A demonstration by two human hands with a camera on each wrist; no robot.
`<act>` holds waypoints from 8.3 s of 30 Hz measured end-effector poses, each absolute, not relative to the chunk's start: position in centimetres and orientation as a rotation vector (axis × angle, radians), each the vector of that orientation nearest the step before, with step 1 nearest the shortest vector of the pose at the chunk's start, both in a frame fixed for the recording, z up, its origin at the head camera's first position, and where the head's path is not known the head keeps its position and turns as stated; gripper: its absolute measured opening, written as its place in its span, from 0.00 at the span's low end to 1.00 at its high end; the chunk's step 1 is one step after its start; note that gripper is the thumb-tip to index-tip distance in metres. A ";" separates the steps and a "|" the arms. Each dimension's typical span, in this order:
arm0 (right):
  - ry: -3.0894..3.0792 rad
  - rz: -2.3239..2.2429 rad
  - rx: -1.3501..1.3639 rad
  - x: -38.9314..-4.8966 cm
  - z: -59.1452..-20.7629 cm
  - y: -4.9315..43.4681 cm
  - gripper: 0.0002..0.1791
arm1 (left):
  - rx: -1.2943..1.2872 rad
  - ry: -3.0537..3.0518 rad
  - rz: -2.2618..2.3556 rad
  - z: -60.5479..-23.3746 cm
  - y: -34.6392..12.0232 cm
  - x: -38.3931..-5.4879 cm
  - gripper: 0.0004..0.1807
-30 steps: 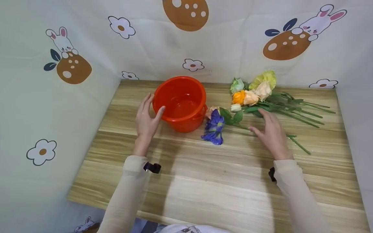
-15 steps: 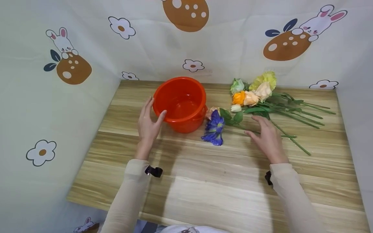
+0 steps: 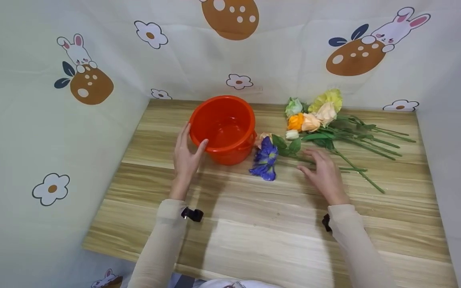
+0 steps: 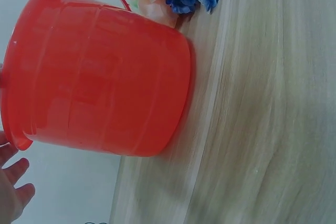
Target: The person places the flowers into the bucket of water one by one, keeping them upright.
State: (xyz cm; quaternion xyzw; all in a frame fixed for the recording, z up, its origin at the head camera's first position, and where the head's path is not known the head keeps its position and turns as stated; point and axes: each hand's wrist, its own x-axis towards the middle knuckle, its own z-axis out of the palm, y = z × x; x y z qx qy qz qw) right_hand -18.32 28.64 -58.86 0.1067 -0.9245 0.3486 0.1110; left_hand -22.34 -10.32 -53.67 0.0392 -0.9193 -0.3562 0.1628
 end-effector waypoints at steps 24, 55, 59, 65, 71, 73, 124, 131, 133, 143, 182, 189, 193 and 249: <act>-2.866 1.213 0.379 -19.0 -60.2 26.5 0.25 | 0.049 -2.405 -1.402 -55.1 -10.1 -22.3 0.44; -2.911 1.119 0.491 -20.4 -60.6 25.3 0.08 | 0.038 -2.403 -1.375 -55.3 -10.2 -22.3 0.42; -2.922 1.125 0.465 -20.3 -60.3 25.3 0.07 | 0.042 -2.405 -1.380 -55.3 -10.2 -22.4 0.42; -2.921 1.142 0.423 -20.2 -59.7 25.3 0.07 | 0.047 -2.405 -1.367 -55.2 -10.2 -22.4 0.42; -2.891 1.182 0.399 -20.2 -58.9 25.3 0.07 | 0.048 -2.403 -1.382 -55.3 -10.2 -22.4 0.42; -2.892 1.218 0.391 -20.2 -58.5 25.4 0.07 | 0.044 -2.398 -1.392 -55.3 -10.2 -22.4 0.42; -2.601 1.521 0.270 -22.2 -47.9 23.8 0.06 | 0.080 -2.394 -1.406 -55.3 -10.3 -22.4 0.42; -2.528 1.615 0.298 -23.6 -47.0 23.6 0.08 | 0.059 -2.389 -1.393 -55.4 -10.3 -22.4 0.42; -2.511 1.614 0.310 -23.8 -46.5 23.2 0.08 | 0.054 -2.391 -1.380 -55.4 -10.3 -22.4 0.43; -2.494 1.598 0.279 -25.0 -43.9 21.3 0.09 | 0.082 -2.398 -1.414 -55.3 -10.3 -22.3 0.43; -2.083 1.867 0.364 -28.4 -38.9 9.2 0.12 | 0.094 -2.323 -1.528 -55.3 -9.7 -22.1 0.42; -2.107 1.927 0.327 -28.8 -42.6 8.2 0.11 | 0.096 -2.325 -1.539 -55.4 -9.8 -22.1 0.42; -2.198 1.892 0.305 -29.1 -45.0 7.6 0.11 | 0.063 -2.287 -1.533 -55.5 -9.9 -22.2 0.41; -2.112 2.010 0.200 -27.5 -50.0 14.1 0.16 | 0.252 -2.262 -1.419 -55.2 -5.2 -20.6 0.59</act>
